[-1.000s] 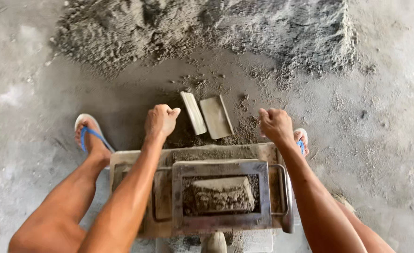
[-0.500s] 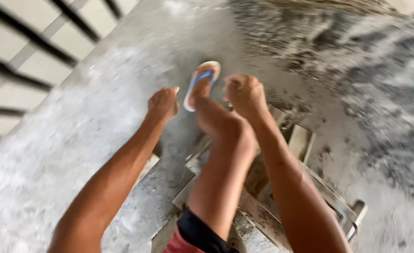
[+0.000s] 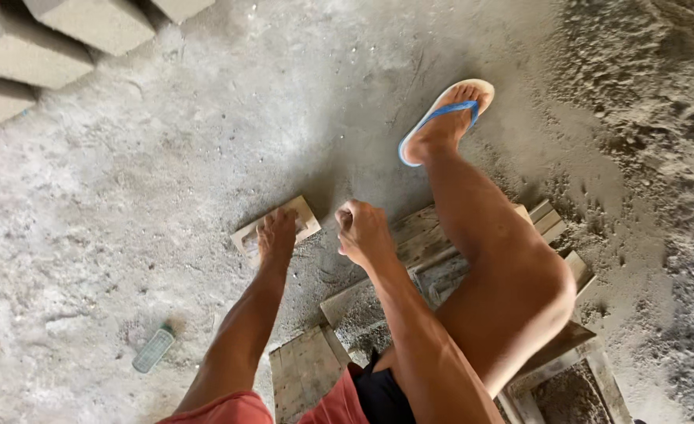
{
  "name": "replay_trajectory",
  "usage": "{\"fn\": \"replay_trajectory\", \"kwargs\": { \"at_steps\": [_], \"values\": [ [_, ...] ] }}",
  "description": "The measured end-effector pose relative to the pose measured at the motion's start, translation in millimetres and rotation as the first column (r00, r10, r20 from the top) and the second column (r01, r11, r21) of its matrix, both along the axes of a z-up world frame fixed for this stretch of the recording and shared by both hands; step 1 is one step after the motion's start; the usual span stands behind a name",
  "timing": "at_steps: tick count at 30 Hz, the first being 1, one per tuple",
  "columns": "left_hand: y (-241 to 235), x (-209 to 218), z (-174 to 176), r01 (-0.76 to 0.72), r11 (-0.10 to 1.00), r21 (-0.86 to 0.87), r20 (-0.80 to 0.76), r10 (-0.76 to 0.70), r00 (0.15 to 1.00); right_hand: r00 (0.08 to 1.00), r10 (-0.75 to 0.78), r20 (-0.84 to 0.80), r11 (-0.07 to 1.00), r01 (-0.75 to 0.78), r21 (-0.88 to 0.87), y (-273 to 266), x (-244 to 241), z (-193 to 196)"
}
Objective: The person scoops wet concrete into a rectangular mold, levels the surface with a straight edge, and removes excess material. They then flip the mold to release the formed brick and stack it with others. The process is repeated multiple times.
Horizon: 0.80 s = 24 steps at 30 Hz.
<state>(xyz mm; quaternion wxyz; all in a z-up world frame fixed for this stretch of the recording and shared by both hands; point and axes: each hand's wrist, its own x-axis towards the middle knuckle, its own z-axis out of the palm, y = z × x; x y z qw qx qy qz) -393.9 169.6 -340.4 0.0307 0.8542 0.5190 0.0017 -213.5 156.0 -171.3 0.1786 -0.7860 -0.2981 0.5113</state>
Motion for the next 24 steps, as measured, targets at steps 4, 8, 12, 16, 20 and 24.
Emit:
{"fn": "replay_trajectory", "kwargs": {
  "at_steps": [4,8,12,16,20,24],
  "values": [
    [42.2,8.1,4.8,0.055,0.815,-0.577,0.098,0.002,0.995,0.877,0.052,0.478,0.945,-0.198,0.26,-1.4,44.5,40.9],
    [89.8,86.1,261.1,0.426,0.475,-0.77,0.551,0.158,0.819,0.711,-0.169,0.683,0.926,-0.122,0.356,-39.0,118.7,140.4],
    [80.0,184.8,338.6,0.633,0.456,-0.625,0.754,0.143,0.641,0.583,-0.613,0.533,0.79,0.451,0.416,-156.3,169.8,222.5],
    [-9.8,278.8,436.6,0.93,0.299,-0.212,0.828,-0.451,0.333,0.557,-0.763,0.327,0.624,0.502,0.599,-314.8,185.6,240.8],
    [-131.4,325.7,465.4,0.948,0.064,-0.313,0.523,-0.821,0.228,0.154,-0.774,0.614,0.526,0.697,0.487,-466.9,184.3,182.5],
    [-217.4,333.6,395.7,0.972,-0.193,-0.136,0.484,-0.869,-0.105,0.173,-0.809,0.561,0.322,0.93,0.178,-531.4,153.8,116.0]
  ]
}}
